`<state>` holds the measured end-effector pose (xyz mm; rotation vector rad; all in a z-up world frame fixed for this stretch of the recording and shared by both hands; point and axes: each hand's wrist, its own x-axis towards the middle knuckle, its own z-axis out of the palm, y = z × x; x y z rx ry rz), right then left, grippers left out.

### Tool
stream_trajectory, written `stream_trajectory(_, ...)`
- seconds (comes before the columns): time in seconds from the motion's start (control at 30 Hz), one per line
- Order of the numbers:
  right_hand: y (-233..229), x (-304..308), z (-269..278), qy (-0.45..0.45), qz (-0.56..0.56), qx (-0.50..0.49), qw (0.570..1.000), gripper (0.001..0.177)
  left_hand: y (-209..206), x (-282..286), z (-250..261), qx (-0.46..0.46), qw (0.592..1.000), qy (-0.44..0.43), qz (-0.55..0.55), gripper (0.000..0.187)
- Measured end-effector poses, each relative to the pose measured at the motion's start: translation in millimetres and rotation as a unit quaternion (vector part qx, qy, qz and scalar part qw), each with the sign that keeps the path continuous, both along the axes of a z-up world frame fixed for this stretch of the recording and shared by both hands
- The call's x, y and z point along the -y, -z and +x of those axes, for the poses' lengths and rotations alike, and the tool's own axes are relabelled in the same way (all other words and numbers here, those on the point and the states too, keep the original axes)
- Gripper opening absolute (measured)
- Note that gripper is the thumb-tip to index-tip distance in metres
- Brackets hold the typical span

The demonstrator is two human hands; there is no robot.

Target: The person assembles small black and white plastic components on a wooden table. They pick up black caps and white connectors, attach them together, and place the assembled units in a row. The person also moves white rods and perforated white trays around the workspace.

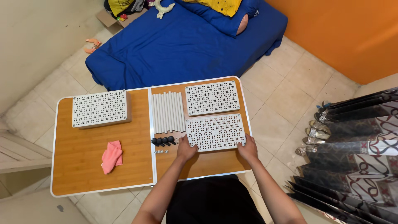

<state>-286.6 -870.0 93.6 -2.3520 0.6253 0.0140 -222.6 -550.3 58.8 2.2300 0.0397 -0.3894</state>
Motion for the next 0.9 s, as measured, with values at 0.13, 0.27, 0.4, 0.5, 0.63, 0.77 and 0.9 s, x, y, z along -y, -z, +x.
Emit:
stream_trajectory(0.13, 5.4, 3.2, 8.3, -0.007, -0.002, -0.033, 0.999, 0.061, 13.9, 8.1, 5.5, -0.031, 0.999, -0.003, 0.018, 0.072)
stream_trajectory(0.27, 5.1, 2.2, 9.8, -0.005, 0.004, -0.043, 0.999, 0.061, 22.2, 11.8, 8.4, -0.032, 0.998, 0.011, 0.047, 0.071)
stream_trajectory(0.4, 2.4, 2.0, 11.0, -0.008, -0.003, -0.046, 0.999, 0.06, 28.2, 16.9, 4.8, -0.039, 0.998, 0.006, 0.042, 0.078)
stream_trajectory(0.5, -1.2, 0.8, 10.6, -0.011, -0.004, -0.069, 0.998, 0.061, 32.0, 20.0, 3.4, -0.045, 0.997, 0.013, 0.058, 0.088)
stream_trajectory(0.63, -1.1, 2.5, 9.4, -0.012, 0.0, -0.108, 0.994, 0.062, 37.1, 26.6, 2.5, -0.059, 0.995, 0.029, 0.075, 0.102)
stream_trajectory(0.77, 7.3, 7.7, 9.2, -0.039, -0.009, -0.083, 0.996, 0.068, 39.6, 27.4, 1.5, -0.071, 0.992, 0.047, 0.097, 0.106)
stream_trajectory(0.9, 18.1, 11.2, 1.6, -0.047, -0.009, -0.077, 0.996, 0.075, 43.5, 23.0, -5.3, -0.055, 0.996, 0.036, 0.063, 0.102)
